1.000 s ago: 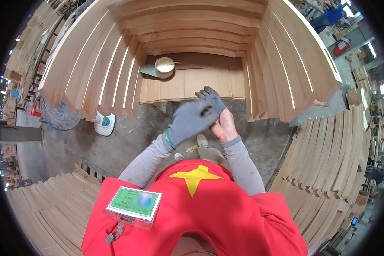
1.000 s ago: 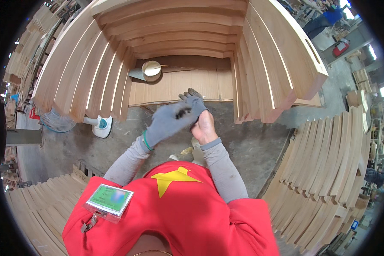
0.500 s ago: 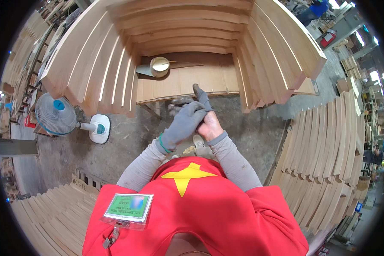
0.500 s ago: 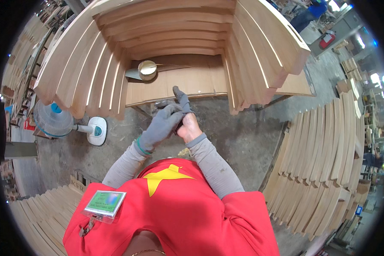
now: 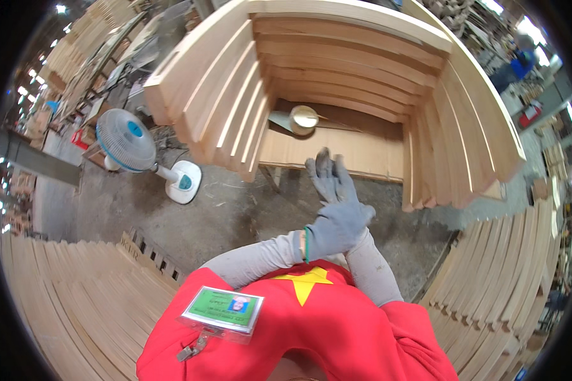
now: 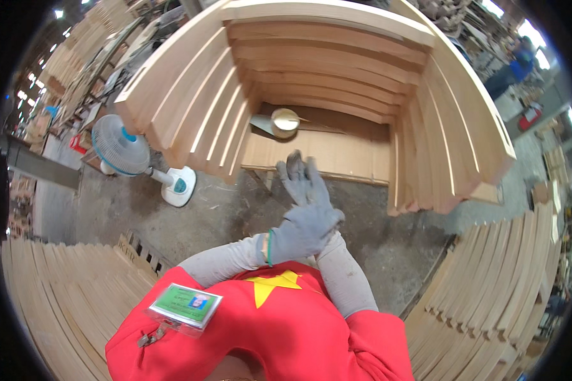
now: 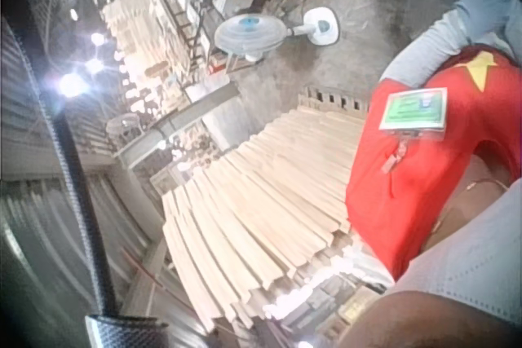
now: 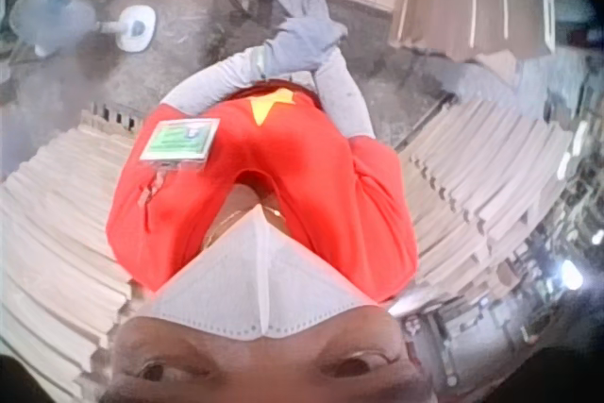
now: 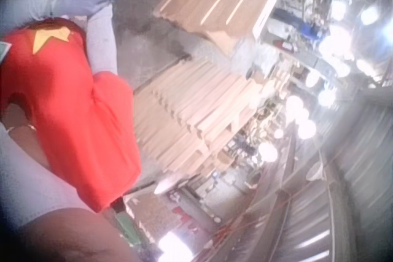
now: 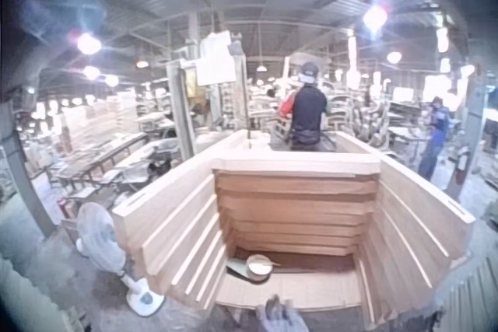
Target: The person applies a white finish to wooden chair frames using a brush and a small container of paint. They repeatedly dip the brush, coat edges and surfaces, and stack the finished frames on a nearby pile.
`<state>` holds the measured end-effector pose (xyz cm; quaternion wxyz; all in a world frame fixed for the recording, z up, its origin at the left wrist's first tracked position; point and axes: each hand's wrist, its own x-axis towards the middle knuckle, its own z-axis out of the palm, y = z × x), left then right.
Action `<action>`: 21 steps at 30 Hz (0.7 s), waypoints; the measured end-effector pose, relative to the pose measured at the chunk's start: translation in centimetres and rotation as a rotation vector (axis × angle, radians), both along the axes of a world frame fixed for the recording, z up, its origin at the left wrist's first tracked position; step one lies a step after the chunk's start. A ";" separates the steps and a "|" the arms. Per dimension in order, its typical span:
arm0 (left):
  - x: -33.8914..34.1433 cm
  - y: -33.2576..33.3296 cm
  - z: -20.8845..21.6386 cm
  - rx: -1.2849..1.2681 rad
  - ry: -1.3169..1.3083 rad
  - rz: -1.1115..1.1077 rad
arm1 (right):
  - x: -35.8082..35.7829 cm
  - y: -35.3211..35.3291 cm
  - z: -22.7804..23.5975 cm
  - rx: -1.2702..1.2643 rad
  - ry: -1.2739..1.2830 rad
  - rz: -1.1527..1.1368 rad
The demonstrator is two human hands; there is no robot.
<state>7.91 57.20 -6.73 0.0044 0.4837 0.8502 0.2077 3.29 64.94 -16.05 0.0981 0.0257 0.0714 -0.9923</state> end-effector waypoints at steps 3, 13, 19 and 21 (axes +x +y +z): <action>-0.8 0.3 -0.4 -0.079 -0.049 -0.009 | -1.2 0.6 0.2 -0.466 -0.201 0.069; -4.0 1.9 -7.7 0.227 -0.229 0.356 | -6.8 5.5 -4.8 -0.372 0.151 0.161; -16.5 -3.5 -13.3 1.209 -0.953 1.132 | -13.3 8.3 -7.0 0.154 -0.320 0.016; -19.7 -5.3 -14.8 1.479 -1.321 1.039 | -15.5 8.9 -6.8 0.338 -0.458 0.041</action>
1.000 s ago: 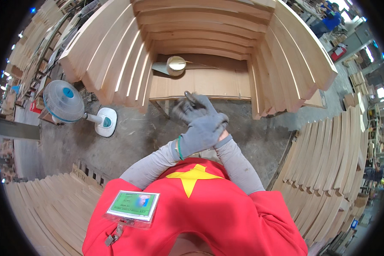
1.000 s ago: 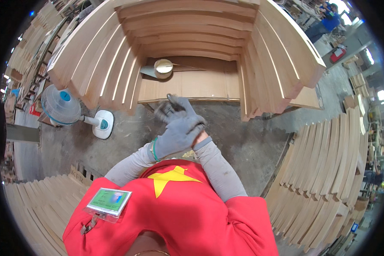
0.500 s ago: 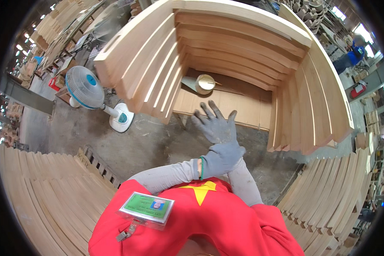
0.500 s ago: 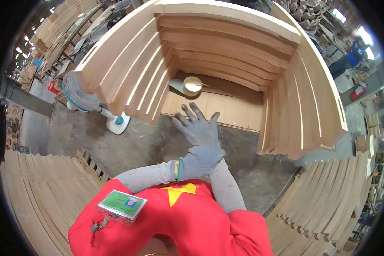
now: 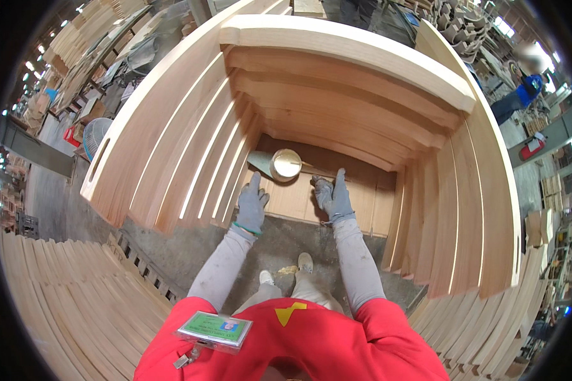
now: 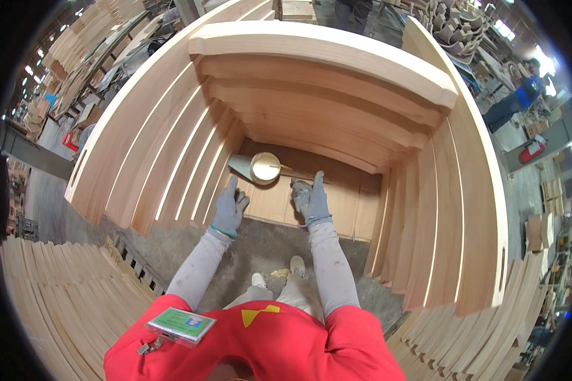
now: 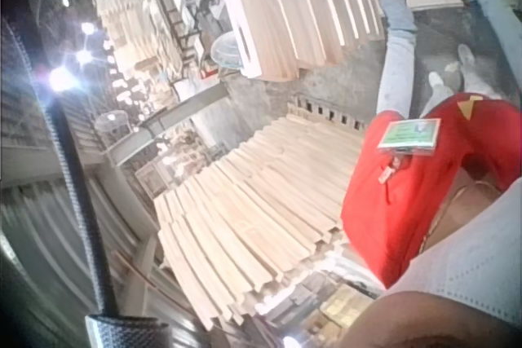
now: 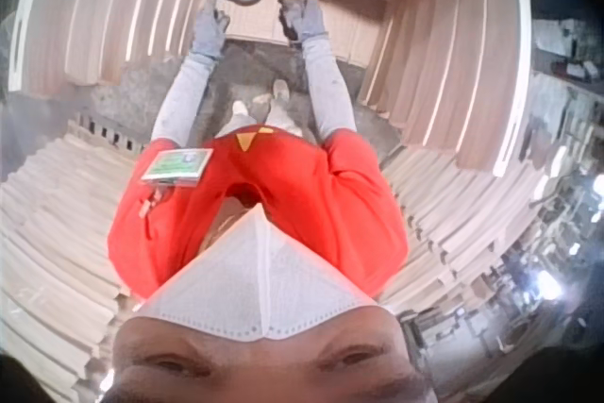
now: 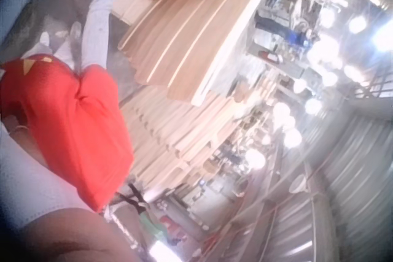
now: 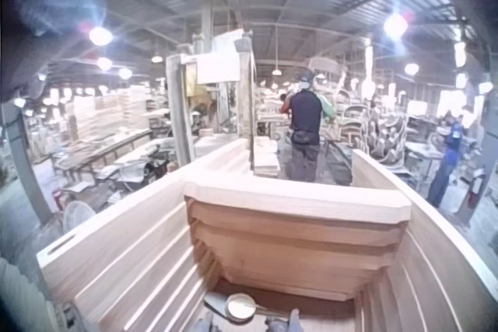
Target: The person applies a white finish to wooden chair frames using a brush and a small container of paint. They repeatedly dip the brush, coat edges and surfaces, and stack the finished frames on a nearby pile.
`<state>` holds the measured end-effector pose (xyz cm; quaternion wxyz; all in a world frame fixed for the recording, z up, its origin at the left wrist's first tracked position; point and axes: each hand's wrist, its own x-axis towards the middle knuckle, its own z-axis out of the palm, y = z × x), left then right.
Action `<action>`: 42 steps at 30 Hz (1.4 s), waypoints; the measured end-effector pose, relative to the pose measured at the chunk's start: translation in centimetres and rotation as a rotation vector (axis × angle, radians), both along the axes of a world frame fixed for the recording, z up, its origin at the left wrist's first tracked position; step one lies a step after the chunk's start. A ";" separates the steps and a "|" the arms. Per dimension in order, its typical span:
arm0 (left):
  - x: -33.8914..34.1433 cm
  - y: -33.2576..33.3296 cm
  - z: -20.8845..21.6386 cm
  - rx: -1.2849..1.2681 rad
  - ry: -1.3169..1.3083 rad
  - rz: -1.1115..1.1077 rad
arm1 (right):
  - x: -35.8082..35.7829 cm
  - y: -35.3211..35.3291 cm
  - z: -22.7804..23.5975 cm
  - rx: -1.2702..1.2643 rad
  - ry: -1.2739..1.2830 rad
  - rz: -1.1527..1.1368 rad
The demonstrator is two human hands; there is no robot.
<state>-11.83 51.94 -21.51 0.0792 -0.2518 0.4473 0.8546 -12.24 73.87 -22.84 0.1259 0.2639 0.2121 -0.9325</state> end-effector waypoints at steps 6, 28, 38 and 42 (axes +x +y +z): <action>-5.0 0.4 -2.7 0.196 0.239 -0.325 | -4.0 1.5 -1.7 0.052 0.080 -0.425; 12.4 1.5 18.6 0.711 0.271 -0.392 | 13.3 -1.1 25.9 0.753 0.913 -0.108; 19.0 -4.8 23.2 0.506 0.070 -0.554 | 15.7 -4.3 31.6 1.066 1.350 0.467; 20.2 -6.4 23.8 0.452 0.139 -0.579 | 16.6 -4.5 34.5 1.150 1.498 0.571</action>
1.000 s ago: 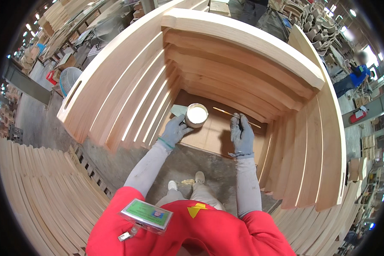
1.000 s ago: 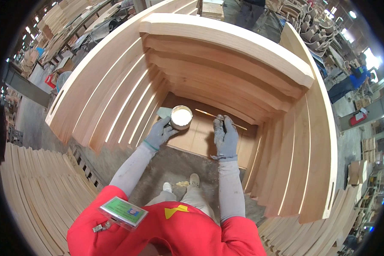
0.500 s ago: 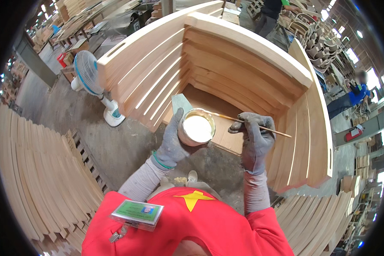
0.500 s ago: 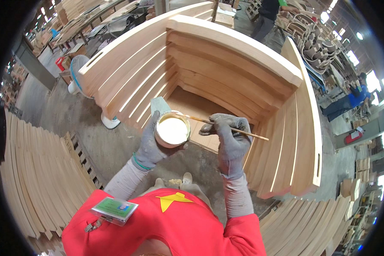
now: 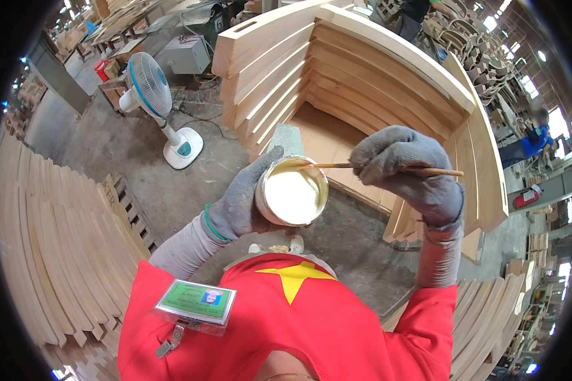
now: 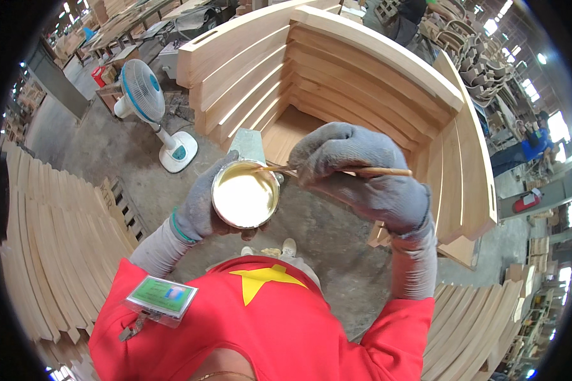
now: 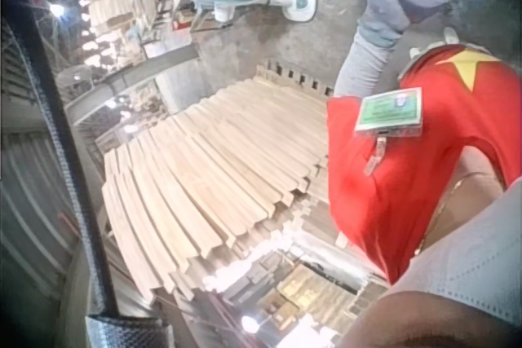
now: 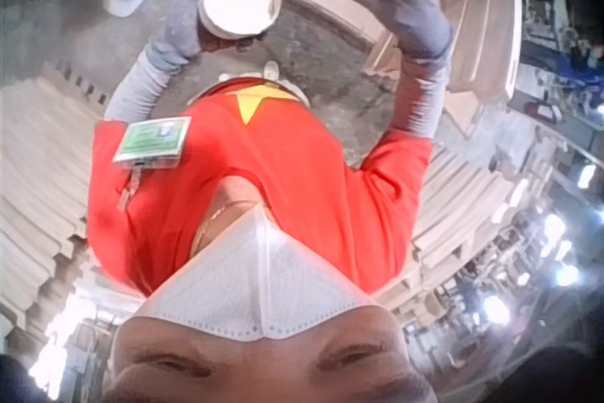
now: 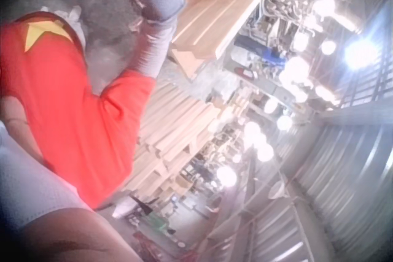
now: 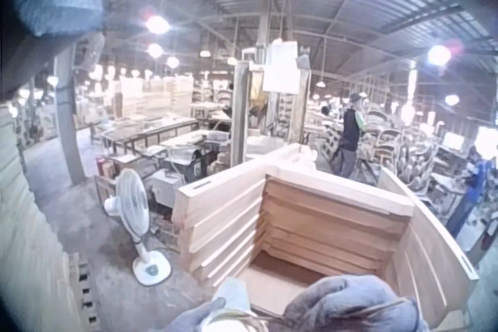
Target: The person applies a white finish to wooden chair frames using a brush and a small container of paint. They repeatedly dip the brush, coat edges and surfaces, and stack the finished frames on a nearby pile.
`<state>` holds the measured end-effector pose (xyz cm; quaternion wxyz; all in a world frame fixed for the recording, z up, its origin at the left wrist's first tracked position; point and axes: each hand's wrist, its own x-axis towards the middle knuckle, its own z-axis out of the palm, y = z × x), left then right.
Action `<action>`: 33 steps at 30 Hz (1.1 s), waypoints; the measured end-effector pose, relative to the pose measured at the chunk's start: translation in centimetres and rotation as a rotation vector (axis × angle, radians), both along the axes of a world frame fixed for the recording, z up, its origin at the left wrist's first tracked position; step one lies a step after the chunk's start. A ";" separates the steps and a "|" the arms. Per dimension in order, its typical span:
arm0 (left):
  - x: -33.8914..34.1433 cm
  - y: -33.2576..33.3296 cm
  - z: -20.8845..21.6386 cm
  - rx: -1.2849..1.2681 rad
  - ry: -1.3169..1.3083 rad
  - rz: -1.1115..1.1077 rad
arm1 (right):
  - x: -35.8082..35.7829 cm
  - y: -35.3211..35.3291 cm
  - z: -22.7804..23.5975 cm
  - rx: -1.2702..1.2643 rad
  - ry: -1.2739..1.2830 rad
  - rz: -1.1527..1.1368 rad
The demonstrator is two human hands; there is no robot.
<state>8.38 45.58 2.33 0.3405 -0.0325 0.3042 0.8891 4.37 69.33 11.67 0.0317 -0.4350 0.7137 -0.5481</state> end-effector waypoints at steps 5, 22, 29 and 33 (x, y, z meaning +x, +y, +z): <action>0.5 -1.0 -0.1 0.072 0.016 0.020 | 1.3 0.9 3.5 0.100 0.145 0.038; -0.2 0.3 -0.4 0.562 0.225 0.270 | 10.2 -3.4 -6.4 -0.497 0.076 -0.416; -0.8 -3.5 4.2 0.394 0.387 0.356 | 13.5 7.4 -3.6 -0.568 0.482 -1.340; -4.3 -9.7 4.2 0.132 0.562 0.503 | 15.1 13.9 -1.5 -0.388 0.590 -1.348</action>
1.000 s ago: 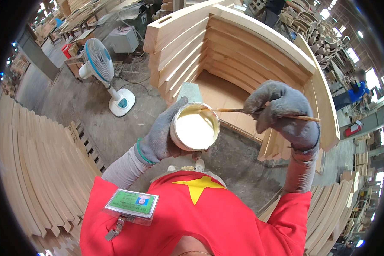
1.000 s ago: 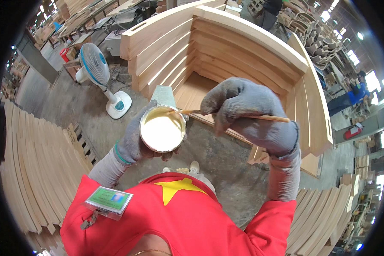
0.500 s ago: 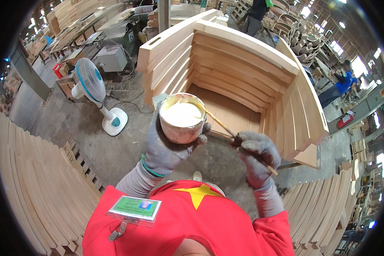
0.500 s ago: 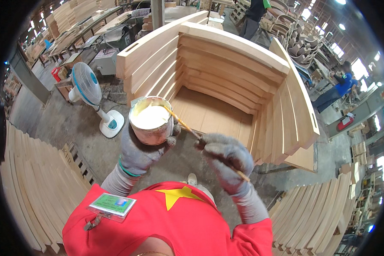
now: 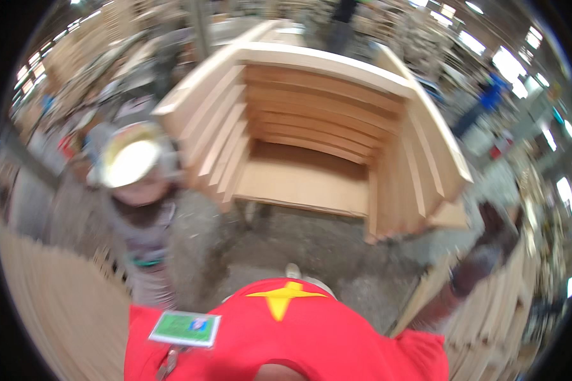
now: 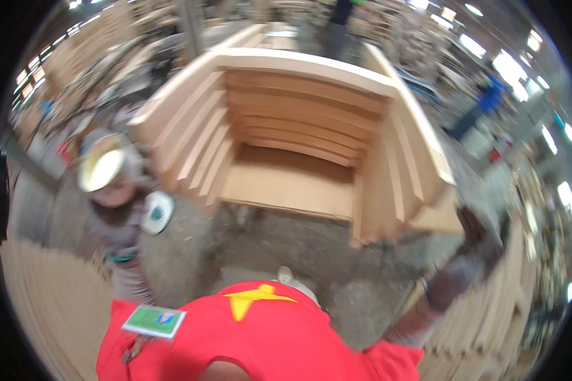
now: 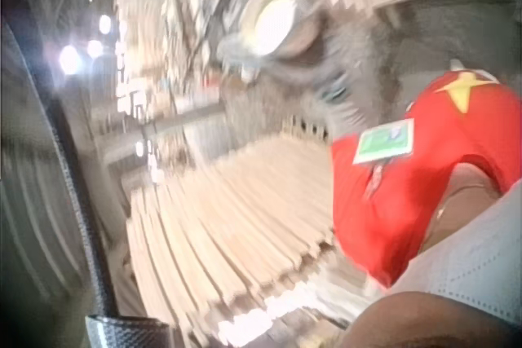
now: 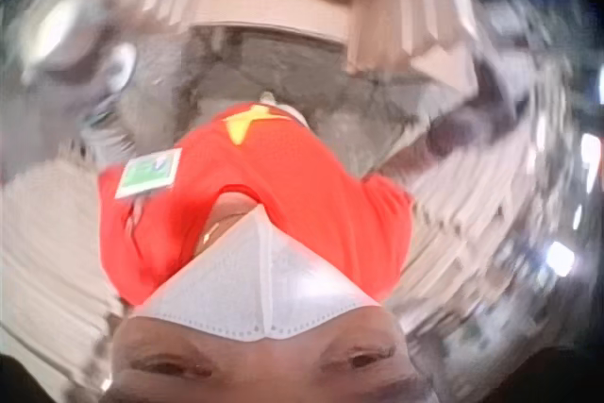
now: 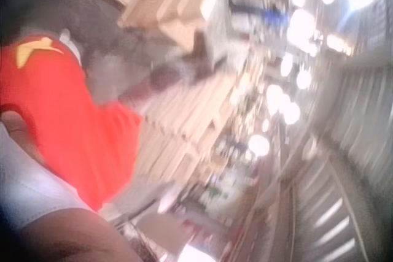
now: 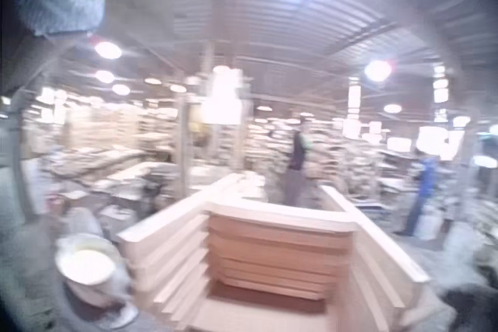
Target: The person applies a white finish to wooden chair frames using a brush and a small container of paint. They repeatedly dip the brush, coat edges and surfaces, and stack the finished frames on a nearby pile.
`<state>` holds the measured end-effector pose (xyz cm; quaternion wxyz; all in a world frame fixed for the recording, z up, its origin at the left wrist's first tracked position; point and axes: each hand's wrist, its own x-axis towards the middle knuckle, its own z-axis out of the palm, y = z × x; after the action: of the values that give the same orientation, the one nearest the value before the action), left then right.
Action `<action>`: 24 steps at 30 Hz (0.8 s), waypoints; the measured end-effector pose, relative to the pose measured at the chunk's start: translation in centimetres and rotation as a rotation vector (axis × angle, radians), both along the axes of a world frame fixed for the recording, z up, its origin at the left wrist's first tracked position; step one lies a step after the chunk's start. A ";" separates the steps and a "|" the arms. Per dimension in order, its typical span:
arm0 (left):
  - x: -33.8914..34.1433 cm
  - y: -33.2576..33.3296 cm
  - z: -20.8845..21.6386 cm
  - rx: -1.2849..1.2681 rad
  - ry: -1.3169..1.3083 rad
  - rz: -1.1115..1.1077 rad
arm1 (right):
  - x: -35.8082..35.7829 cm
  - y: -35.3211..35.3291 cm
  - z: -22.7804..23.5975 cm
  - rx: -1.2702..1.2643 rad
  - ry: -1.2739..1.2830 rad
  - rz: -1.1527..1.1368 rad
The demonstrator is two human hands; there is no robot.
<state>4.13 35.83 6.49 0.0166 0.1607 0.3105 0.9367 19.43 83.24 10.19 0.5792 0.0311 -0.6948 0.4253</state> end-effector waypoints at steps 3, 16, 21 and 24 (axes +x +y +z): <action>-2.8 -2.6 -0.3 -0.164 0.108 -0.086 | 1.2 4.4 0.4 0.369 -0.262 -0.306; -10.0 -2.9 -0.1 -1.203 0.542 0.379 | -6.8 4.5 1.0 -0.019 -0.814 0.008; -18.7 -7.2 -0.2 -1.332 0.637 0.097 | -12.6 6.3 0.2 0.014 -0.756 0.116; -18.2 -7.2 -1.0 -1.043 0.434 0.160 | -13.9 7.5 -0.5 0.269 -0.609 -0.066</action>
<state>-14.04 28.64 5.52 -0.0413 0.2959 0.7393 0.6035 5.54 90.76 9.72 0.3493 -0.0438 -0.8864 0.3008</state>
